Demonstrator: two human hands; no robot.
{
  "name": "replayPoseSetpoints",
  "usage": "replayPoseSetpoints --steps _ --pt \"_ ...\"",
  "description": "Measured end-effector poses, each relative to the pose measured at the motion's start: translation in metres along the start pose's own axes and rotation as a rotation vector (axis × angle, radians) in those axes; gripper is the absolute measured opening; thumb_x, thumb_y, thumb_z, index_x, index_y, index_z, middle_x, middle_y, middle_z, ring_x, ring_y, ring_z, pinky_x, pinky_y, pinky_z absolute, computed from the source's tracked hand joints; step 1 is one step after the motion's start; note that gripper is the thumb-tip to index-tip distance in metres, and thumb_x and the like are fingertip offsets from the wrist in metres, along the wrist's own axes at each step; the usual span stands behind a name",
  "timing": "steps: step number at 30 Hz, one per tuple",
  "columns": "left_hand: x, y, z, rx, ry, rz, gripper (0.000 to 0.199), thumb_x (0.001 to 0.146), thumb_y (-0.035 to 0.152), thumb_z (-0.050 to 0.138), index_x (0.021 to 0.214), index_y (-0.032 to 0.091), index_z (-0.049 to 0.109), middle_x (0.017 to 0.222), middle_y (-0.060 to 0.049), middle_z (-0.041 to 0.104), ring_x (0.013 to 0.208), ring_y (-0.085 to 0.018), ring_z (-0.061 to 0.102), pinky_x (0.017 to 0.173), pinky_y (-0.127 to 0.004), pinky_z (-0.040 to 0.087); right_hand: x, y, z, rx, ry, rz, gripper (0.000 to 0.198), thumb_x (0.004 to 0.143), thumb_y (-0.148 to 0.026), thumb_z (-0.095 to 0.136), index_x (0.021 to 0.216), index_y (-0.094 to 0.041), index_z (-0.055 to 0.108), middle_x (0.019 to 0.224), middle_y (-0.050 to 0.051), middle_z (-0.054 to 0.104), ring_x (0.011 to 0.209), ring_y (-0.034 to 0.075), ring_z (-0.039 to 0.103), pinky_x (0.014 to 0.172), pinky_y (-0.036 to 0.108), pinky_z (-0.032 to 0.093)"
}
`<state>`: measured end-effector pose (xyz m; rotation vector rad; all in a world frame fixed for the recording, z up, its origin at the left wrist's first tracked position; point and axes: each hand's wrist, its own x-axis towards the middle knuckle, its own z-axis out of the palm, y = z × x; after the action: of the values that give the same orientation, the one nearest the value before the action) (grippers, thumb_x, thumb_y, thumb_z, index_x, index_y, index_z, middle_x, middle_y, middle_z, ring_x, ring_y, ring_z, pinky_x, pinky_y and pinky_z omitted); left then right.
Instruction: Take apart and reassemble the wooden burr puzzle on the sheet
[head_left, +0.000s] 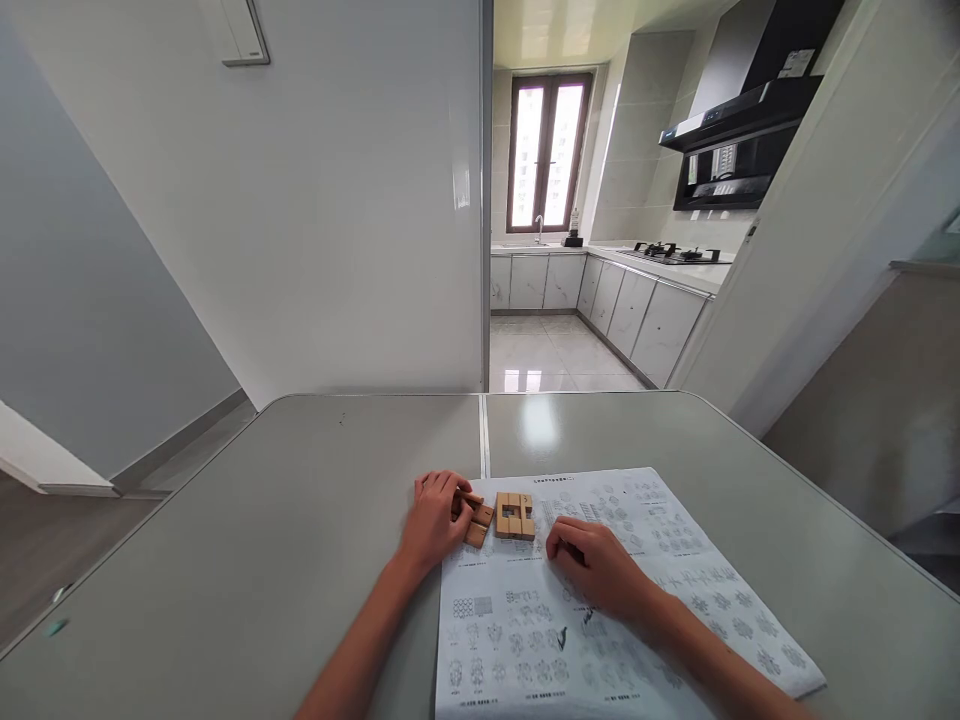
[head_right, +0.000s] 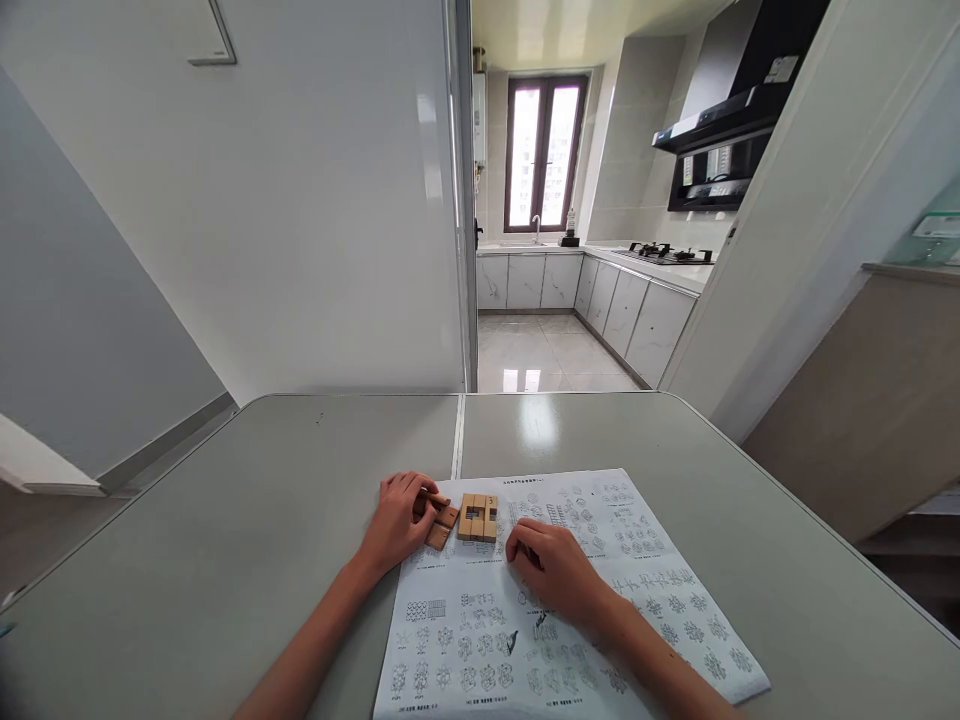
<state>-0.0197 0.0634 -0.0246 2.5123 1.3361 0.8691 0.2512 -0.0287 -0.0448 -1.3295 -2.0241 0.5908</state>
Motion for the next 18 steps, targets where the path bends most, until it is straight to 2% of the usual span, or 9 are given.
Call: replayPoseSetpoints --steps 4,18 --pt "-0.0006 -0.0003 -0.0001 -0.013 -0.001 0.003 0.016 0.089 0.012 0.051 0.096 0.022 0.06 0.101 -0.004 0.069 0.101 -0.025 0.06 0.095 -0.044 0.04 -0.0001 0.0017 0.0014 0.0 -0.006 -0.001 0.023 0.092 -0.01 0.045 0.079 -0.022 0.059 0.078 -0.001 0.065 0.062 0.014 0.05 0.061 0.026 0.037" --pt "-0.0007 -0.0035 0.0016 -0.022 0.022 0.035 0.023 0.089 0.006 0.049 0.101 0.022 0.06 0.106 -0.004 0.069 0.101 -0.025 0.06 0.093 -0.042 0.043 0.0009 0.0009 0.0015 0.004 -0.008 0.007 0.023 0.092 -0.009 0.045 0.079 -0.023 0.059 0.08 -0.001 0.066 0.066 0.015 0.054 0.062 0.027 0.038"
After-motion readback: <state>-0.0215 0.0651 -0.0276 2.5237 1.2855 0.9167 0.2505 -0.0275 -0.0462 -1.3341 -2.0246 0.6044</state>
